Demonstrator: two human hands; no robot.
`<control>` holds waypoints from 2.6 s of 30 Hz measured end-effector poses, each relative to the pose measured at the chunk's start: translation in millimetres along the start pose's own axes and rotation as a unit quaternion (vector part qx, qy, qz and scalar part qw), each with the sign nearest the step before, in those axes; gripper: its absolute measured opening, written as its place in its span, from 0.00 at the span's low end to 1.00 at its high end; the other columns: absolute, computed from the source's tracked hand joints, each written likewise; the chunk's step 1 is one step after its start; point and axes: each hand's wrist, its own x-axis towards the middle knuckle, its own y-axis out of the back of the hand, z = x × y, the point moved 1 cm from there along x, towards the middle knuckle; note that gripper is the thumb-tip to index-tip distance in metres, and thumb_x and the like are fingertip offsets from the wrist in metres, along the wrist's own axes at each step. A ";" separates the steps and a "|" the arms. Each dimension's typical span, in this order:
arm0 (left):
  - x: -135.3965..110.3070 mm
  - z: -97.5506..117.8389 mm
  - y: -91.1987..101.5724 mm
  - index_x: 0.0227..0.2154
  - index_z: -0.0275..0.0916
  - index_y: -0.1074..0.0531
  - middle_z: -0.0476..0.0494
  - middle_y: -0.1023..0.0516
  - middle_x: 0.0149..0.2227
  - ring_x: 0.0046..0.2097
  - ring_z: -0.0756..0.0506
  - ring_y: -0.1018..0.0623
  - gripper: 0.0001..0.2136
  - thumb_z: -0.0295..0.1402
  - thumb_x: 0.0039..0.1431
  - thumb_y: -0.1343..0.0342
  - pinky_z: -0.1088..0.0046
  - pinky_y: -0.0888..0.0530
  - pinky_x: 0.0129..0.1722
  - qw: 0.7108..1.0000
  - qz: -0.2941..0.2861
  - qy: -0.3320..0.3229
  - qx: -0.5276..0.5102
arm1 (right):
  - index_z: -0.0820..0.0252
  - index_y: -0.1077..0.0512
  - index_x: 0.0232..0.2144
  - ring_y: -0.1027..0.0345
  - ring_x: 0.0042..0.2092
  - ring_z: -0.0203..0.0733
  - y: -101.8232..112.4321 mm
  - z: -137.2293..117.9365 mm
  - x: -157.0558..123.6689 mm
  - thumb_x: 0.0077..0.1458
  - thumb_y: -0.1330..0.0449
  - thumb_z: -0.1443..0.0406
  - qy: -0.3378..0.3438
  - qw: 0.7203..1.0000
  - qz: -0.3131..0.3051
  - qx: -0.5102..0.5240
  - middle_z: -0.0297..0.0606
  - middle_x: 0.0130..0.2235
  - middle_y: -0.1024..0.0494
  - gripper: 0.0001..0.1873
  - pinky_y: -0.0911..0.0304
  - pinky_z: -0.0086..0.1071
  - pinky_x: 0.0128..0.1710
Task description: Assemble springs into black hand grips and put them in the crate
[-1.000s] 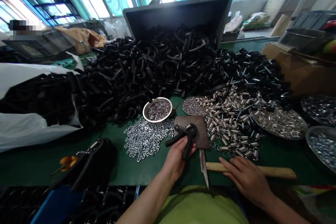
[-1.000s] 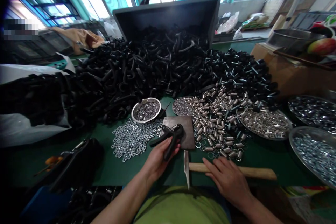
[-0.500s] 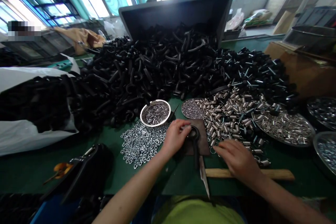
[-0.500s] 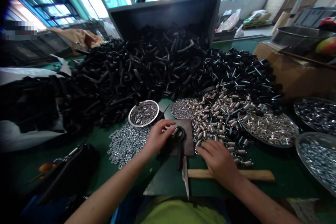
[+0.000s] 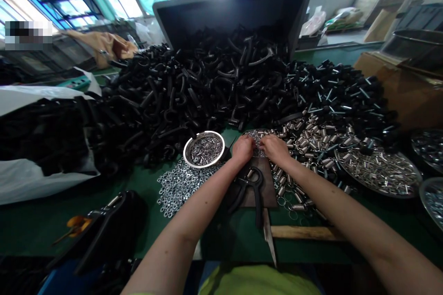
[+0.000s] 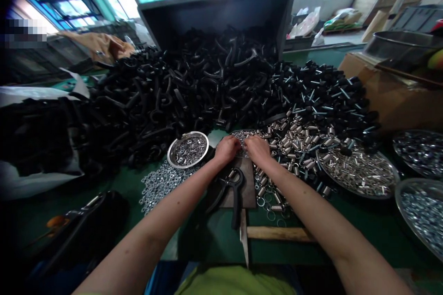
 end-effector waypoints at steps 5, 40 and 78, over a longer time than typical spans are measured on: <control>3.5 0.0 1.5 0.32 0.39 0.25 0.41 0.26 0.40 0.46 0.42 0.29 0.05 0.32 0.54 0.44 0.68 0.33 0.46 1.000 -0.014 -0.001 -0.023 | 0.60 0.26 0.34 0.31 0.40 0.45 6.6 2.1 -0.3 0.56 0.46 0.66 -0.062 0.994 0.022 0.086 0.42 0.35 0.22 0.08 0.40 0.35 0.40; -136.7 -15.8 43.4 0.27 0.35 0.28 0.50 0.28 0.25 0.27 0.51 0.30 0.11 0.39 0.49 0.40 0.75 0.34 0.28 0.850 -0.044 0.173 -0.496 | 0.60 0.25 0.26 0.32 0.36 0.38 7.6 -38.9 -40.6 0.47 0.39 0.68 0.033 0.972 -0.109 0.204 0.35 0.31 0.24 0.02 0.42 0.29 0.36; -115.5 -1.6 23.8 0.23 0.37 0.27 0.49 0.29 0.31 0.36 0.48 0.29 0.07 0.34 0.44 0.36 0.74 0.34 0.37 0.943 -0.086 0.036 -0.321 | 0.53 0.44 0.59 0.29 0.48 0.45 88.5 -42.6 -170.1 0.62 0.57 0.62 -0.035 0.986 0.086 0.137 0.40 0.52 0.27 0.23 0.33 0.37 0.43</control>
